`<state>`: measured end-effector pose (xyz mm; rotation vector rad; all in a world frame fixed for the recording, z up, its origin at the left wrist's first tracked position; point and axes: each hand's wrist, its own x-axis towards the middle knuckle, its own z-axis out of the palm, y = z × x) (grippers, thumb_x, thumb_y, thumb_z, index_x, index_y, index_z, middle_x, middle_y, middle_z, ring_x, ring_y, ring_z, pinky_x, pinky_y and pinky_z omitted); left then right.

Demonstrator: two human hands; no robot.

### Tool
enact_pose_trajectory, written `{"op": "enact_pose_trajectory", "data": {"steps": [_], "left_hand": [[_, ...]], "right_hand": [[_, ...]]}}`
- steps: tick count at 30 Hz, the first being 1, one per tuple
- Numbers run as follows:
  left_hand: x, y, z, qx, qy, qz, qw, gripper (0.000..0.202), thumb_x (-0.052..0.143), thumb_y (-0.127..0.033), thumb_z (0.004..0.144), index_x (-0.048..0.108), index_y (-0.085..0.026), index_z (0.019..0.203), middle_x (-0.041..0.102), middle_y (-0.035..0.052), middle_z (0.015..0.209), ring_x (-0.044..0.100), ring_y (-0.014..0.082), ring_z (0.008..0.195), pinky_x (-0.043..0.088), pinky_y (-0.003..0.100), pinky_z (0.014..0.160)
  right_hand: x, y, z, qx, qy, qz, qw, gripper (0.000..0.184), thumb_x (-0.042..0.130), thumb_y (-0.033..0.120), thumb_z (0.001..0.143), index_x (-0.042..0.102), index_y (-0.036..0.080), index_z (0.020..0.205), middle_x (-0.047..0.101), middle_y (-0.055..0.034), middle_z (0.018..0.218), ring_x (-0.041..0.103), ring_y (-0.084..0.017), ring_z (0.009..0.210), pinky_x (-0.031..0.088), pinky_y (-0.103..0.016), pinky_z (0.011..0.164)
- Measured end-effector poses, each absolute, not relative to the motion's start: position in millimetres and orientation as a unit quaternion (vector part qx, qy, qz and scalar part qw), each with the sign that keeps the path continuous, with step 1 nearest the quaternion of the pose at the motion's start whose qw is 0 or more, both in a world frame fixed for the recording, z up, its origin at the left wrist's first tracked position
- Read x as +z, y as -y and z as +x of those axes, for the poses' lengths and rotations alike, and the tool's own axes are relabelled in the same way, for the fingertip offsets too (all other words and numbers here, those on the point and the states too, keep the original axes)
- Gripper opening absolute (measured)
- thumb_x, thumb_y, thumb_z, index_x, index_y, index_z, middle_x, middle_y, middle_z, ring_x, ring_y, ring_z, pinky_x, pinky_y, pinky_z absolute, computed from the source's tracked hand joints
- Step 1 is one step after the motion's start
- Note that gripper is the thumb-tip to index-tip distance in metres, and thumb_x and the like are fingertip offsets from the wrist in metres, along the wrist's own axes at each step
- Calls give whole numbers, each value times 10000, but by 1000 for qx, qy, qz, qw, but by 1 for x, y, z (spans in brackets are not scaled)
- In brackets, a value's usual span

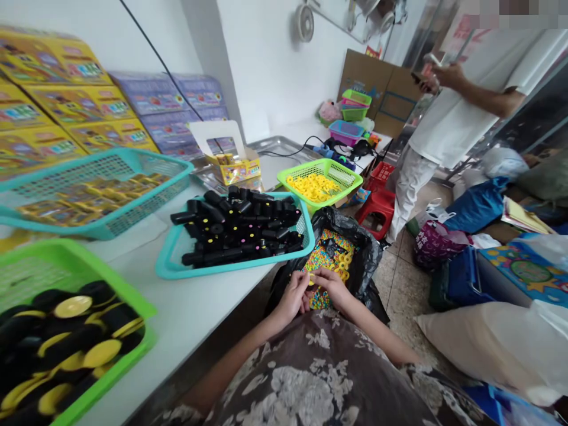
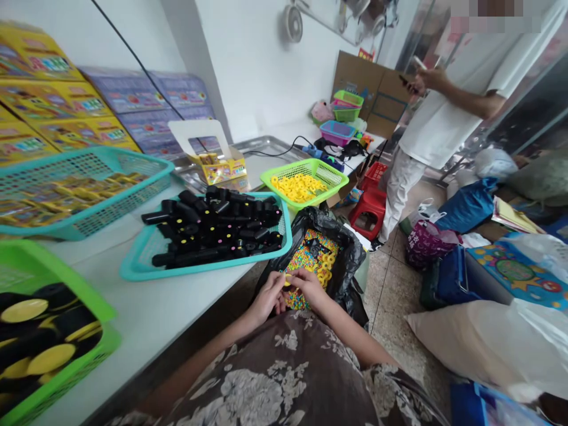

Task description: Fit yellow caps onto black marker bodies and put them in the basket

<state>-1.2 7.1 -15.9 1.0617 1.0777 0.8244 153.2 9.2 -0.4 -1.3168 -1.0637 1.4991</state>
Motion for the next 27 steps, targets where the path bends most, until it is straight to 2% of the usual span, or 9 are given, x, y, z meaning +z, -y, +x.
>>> {"op": "enact_pose_trajectory", "data": {"steps": [4,8,14,19,23,27], "left_hand": [[-19,-7,0,403,-484,478,613,704,583,-920,770,456,-246,925,495,-97,576,424,88,379,253,208,376],[-21,-8,1,427,-484,473,600,630,672,-844,781,466,-255,872,469,-86,579,446,108,422,263,229,395],[-14,-8,1,415,-483,485,600,567,660,-793,834,528,-251,936,505,-69,605,496,125,451,285,218,396],[-5,-6,0,365,-451,496,646,577,681,-772,835,570,-228,993,527,-72,567,459,100,398,287,200,383],[2,-4,-1,349,-436,512,652,501,843,-610,769,610,-211,960,544,-79,555,442,83,399,281,194,390],[-1,-4,3,392,-450,508,621,366,857,-462,793,612,-195,844,543,-70,594,476,79,490,331,187,461]], "right_hand": [[1,-11,143,625,360,-535,439,419,829,566,620,675,207,773,676,20,704,581,-130,599,352,-252,541],[-2,-13,135,618,321,-530,483,418,851,540,577,630,217,721,627,40,638,505,-105,531,334,-248,512],[0,-13,135,599,330,-515,517,486,904,583,553,611,228,706,586,47,608,489,-112,504,348,-269,503],[6,-13,144,595,341,-522,507,501,913,586,552,601,224,701,598,47,625,517,-115,530,394,-268,533],[11,-11,154,610,359,-545,449,520,888,642,554,609,225,693,600,39,592,530,-128,519,423,-271,504],[5,-13,161,582,382,-565,444,526,886,664,573,613,231,694,603,40,605,535,-126,522,404,-247,439]]}}
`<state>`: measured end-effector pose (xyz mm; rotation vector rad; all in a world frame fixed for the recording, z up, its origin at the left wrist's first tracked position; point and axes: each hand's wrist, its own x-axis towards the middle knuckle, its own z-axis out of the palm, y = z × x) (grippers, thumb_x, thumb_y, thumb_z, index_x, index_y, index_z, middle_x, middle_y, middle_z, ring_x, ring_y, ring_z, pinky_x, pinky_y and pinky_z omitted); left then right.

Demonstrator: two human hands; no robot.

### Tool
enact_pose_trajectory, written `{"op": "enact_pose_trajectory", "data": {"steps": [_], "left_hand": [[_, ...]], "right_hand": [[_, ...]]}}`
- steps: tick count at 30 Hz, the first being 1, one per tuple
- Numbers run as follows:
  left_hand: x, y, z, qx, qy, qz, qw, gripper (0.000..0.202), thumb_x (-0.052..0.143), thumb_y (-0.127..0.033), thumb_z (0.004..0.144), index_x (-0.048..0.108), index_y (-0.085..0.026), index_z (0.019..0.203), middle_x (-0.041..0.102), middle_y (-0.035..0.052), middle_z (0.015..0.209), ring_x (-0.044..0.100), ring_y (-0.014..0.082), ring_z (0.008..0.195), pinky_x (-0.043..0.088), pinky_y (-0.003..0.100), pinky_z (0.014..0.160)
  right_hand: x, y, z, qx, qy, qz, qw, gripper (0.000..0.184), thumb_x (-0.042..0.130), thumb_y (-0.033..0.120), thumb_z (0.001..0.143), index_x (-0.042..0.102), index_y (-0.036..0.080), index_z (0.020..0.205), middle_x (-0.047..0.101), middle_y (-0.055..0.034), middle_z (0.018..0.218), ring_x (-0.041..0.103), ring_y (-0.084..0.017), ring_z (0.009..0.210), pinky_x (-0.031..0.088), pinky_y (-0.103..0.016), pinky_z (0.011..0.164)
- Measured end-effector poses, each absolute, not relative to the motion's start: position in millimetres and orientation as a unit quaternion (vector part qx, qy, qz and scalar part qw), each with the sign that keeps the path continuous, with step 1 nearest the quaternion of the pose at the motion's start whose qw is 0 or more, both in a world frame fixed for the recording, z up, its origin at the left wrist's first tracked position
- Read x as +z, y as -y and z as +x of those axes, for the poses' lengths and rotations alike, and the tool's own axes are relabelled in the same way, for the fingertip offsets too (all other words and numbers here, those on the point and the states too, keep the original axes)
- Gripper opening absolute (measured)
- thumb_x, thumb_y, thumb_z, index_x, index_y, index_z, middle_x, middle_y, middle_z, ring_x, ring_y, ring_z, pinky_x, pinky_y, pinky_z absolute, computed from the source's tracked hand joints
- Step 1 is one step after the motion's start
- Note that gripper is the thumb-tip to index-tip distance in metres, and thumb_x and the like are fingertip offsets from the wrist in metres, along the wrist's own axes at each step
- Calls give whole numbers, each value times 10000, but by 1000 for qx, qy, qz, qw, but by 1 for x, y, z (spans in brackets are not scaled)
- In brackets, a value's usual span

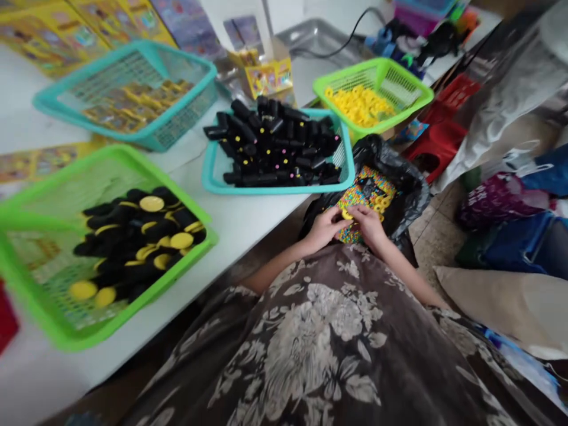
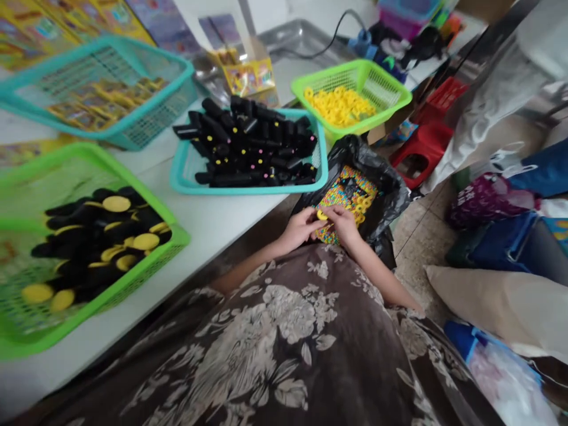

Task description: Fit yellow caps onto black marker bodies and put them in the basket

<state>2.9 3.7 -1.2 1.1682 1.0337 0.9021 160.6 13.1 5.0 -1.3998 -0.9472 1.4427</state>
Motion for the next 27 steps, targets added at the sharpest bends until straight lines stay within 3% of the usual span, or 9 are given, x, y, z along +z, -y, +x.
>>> {"op": "enact_pose_trajectory", "data": {"steps": [9,15,20,27], "left_hand": [[-13,-3,10,427,-456,504,596,242,827,-297,824,606,-199,809,544,-58,670,448,77,545,328,201,518],[-10,-1,10,431,-443,477,625,328,893,-347,765,608,-194,819,550,-65,677,453,68,532,327,197,503],[-4,0,9,390,-413,445,693,342,874,-390,794,603,-194,863,538,-79,600,453,67,439,286,206,442],[0,1,8,413,-428,445,669,373,895,-389,772,586,-191,846,545,-86,631,469,51,447,313,193,432]], "right_hand": [[-1,-13,161,550,392,-568,471,536,873,664,615,542,242,627,567,33,603,459,-110,504,404,-264,435],[-5,-15,163,489,439,-568,496,496,839,645,675,546,246,644,538,40,574,429,-113,517,371,-267,477],[-5,-16,163,530,416,-555,488,521,863,655,622,538,248,631,544,40,569,388,-100,469,331,-274,454],[-8,-12,164,471,475,-560,489,517,819,693,723,556,250,671,527,42,592,426,-120,532,383,-287,516]]}}
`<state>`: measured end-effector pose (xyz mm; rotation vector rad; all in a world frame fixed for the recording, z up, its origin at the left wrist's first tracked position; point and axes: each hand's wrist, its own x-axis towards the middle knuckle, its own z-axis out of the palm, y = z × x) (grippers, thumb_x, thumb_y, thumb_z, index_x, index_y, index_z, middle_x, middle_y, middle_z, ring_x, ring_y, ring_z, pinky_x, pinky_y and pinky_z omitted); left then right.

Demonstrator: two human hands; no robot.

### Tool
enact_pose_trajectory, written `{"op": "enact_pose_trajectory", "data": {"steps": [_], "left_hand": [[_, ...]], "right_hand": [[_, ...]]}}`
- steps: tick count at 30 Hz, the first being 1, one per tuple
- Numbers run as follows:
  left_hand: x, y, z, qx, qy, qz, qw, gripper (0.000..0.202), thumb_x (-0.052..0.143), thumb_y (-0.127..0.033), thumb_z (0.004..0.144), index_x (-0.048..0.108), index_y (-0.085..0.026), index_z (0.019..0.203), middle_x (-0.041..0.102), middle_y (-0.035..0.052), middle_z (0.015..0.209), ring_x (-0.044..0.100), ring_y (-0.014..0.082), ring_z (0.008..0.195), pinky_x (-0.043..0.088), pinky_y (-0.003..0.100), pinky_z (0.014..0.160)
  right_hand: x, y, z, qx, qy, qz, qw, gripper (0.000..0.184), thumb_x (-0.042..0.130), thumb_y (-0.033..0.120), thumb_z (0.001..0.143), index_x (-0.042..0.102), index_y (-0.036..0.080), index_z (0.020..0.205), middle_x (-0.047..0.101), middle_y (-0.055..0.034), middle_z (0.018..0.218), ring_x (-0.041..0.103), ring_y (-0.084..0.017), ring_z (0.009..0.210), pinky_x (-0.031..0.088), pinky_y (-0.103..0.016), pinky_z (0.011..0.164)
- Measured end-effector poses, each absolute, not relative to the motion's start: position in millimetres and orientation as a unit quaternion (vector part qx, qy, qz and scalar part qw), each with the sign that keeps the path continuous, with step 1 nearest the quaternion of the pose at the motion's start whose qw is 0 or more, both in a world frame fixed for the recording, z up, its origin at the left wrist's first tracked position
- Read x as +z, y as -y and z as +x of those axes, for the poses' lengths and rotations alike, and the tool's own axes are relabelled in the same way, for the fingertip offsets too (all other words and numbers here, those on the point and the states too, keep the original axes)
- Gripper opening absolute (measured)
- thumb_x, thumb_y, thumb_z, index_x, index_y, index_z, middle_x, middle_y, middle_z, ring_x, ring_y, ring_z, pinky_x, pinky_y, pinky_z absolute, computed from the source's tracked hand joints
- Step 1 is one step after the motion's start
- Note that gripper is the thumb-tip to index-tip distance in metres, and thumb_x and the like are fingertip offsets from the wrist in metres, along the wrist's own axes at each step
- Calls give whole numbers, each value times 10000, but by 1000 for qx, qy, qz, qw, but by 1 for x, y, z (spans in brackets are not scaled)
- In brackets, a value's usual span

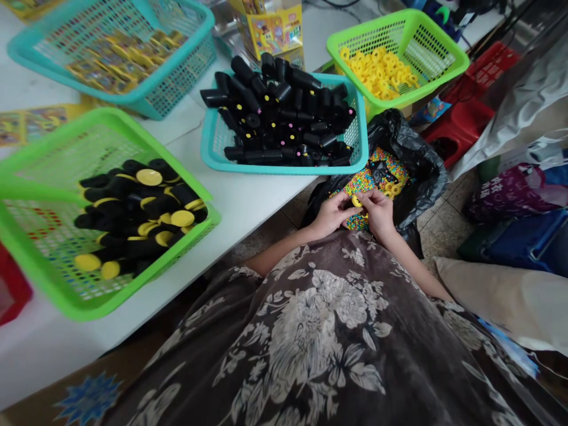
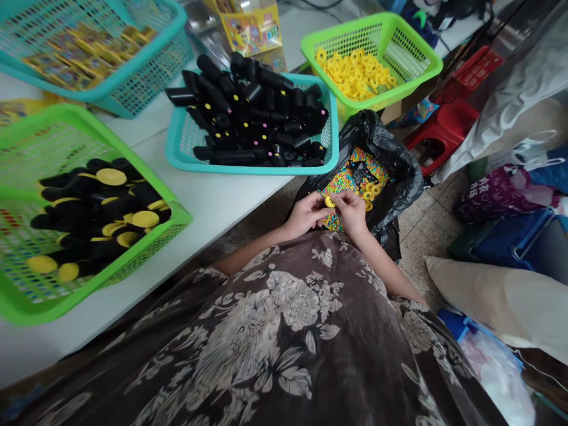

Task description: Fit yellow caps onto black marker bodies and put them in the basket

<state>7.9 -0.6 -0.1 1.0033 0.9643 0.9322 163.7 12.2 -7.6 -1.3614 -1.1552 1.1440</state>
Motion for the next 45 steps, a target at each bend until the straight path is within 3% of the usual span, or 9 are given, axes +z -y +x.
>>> {"op": "enact_pose_trajectory", "data": {"steps": [6,11,16,22,29,32,35,37,45], "left_hand": [[3,0,6,394,-435,414,696,431,776,-578,856,574,-197,868,559,-62,694,512,51,455,313,186,395],[-2,-2,6,399,-438,405,696,377,757,-511,892,546,-200,885,548,-71,679,524,55,462,335,173,405],[-5,-3,6,396,-459,400,687,361,766,-452,915,494,-214,937,573,-83,695,540,61,440,344,171,401],[-2,-2,5,378,-424,420,708,485,744,-633,883,482,-234,964,584,-82,648,564,89,430,335,186,396],[-6,-1,11,385,-451,439,676,544,708,-720,842,476,-234,914,529,-88,597,490,72,409,284,183,379],[-5,-6,10,379,-439,425,695,571,731,-724,797,458,-236,912,552,-85,587,509,81,406,295,179,370],[0,-10,5,406,-396,382,730,578,739,-716,782,448,-238,930,596,-78,614,520,83,410,303,178,368],[4,-11,1,421,-373,363,743,573,740,-707,784,446,-239,933,610,-74,630,513,81,403,296,182,359],[2,-6,1,411,-360,413,728,540,731,-692,825,480,-226,932,600,-75,643,504,65,396,271,179,354]], "right_hand": [[-7,-10,162,427,526,-562,476,510,748,720,789,564,249,720,522,48,625,463,-126,593,434,-295,602],[-4,-8,159,487,515,-567,419,555,698,783,801,544,255,724,526,47,631,532,-142,599,460,-298,585],[-3,-7,152,512,458,-579,438,593,746,791,724,499,257,650,450,63,564,452,-126,526,400,-292,514],[7,-6,145,558,363,-560,493,490,844,627,649,545,249,739,532,75,635,397,-83,481,323,-257,460],[0,-10,141,598,296,-545,508,524,905,560,569,504,248,699,449,115,510,344,-65,408,219,-233,419],[-4,-9,150,609,317,-540,487,540,896,642,610,547,244,720,499,86,529,434,-94,443,298,-243,452],[-1,-8,166,663,342,-481,461,541,797,745,713,652,243,849,647,9,676,614,-171,601,412,-274,525],[2,-9,176,691,361,-446,440,533,789,724,725,701,244,939,713,-31,781,679,-214,713,448,-294,554],[3,-8,170,651,400,-456,456,475,909,586,647,685,249,896,682,29,690,612,-148,571,423,-260,506]]}}
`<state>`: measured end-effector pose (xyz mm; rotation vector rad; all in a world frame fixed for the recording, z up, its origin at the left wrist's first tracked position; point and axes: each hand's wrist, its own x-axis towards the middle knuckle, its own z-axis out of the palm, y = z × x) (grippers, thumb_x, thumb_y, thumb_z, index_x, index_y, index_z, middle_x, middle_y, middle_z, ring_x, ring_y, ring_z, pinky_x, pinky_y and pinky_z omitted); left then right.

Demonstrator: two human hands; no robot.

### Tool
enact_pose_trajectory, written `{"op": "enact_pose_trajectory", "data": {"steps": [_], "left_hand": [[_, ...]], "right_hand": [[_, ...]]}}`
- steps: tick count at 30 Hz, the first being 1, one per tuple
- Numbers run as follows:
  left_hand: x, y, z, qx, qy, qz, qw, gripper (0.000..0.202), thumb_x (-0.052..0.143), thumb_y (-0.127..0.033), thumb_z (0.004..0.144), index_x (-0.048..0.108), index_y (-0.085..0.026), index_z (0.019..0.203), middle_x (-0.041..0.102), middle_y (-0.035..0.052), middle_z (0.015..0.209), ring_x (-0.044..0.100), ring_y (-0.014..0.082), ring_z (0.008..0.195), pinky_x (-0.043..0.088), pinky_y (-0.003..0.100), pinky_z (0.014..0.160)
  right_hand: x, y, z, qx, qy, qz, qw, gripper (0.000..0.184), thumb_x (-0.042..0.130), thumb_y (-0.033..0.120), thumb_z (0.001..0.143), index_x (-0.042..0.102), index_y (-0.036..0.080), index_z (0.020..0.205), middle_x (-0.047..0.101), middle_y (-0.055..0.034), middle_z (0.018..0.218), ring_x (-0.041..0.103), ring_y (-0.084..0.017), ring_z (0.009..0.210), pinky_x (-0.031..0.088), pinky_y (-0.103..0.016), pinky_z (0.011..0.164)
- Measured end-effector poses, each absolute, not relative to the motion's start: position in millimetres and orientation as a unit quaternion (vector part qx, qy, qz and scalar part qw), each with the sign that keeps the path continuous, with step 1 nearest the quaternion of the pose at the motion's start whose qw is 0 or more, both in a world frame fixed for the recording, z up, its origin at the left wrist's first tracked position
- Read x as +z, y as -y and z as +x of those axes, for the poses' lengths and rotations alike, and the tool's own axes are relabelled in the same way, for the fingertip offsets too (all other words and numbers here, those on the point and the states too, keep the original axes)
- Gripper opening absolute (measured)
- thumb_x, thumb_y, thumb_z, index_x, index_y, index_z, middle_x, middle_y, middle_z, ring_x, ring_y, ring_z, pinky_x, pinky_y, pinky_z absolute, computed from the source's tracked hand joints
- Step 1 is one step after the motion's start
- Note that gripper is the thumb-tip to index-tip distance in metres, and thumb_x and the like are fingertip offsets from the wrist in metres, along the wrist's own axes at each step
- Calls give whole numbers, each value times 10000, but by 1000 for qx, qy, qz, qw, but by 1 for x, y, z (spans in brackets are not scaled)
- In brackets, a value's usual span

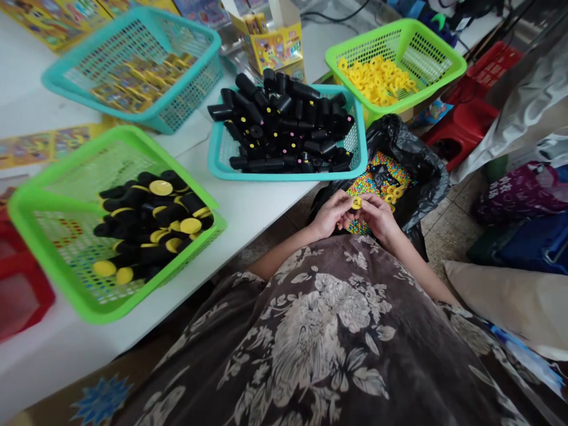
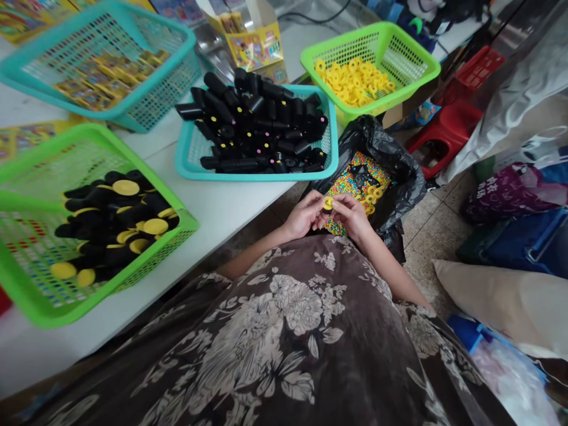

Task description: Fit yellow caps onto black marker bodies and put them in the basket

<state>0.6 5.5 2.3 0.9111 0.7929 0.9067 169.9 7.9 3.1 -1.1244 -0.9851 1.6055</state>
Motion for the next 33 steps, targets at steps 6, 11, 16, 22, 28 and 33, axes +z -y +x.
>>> {"op": "enact_pose_trajectory", "data": {"steps": [6,11,16,22,28,33], "left_hand": [[-1,-3,-4,394,-380,468,694,469,727,-635,862,525,-215,919,533,-90,593,488,62,412,292,176,369],[4,-1,-10,357,-427,485,674,360,705,-528,915,552,-202,896,535,-87,601,476,46,414,325,169,392],[28,11,-51,413,-485,482,601,294,700,-487,928,571,-222,936,610,-59,636,515,64,423,313,180,373],[83,47,-174,668,-546,491,117,396,751,-518,850,559,-206,1000,620,-72,744,504,48,469,358,191,430],[109,69,-260,408,-828,371,-99,171,705,-157,787,543,-208,809,621,-34,815,653,210,956,462,512,1074],[95,65,-270,331,-868,354,-112,345,799,-116,574,499,-232,697,714,65,915,602,366,1133,377,660,1138]], "right_hand": [[6,-6,158,618,386,-501,468,319,867,414,621,663,235,789,647,56,623,515,-101,453,391,-239,437],[1,-1,153,622,393,-515,439,395,890,460,591,631,236,787,642,55,640,543,-105,479,431,-241,468],[-2,-21,191,585,496,-542,344,499,762,699,721,698,222,855,726,-36,753,694,-209,683,519,-309,575],[-18,-53,245,241,662,-676,218,218,762,418,811,739,202,813,734,-59,813,676,-241,797,531,-378,778],[-26,-49,205,137,797,-589,6,241,703,282,884,799,156,1065,736,-184,1115,670,-344,1049,531,-433,871],[-24,-52,183,86,826,-548,-96,296,638,175,886,755,62,1133,678,-290,1204,563,-437,1213,489,-496,914]]}}
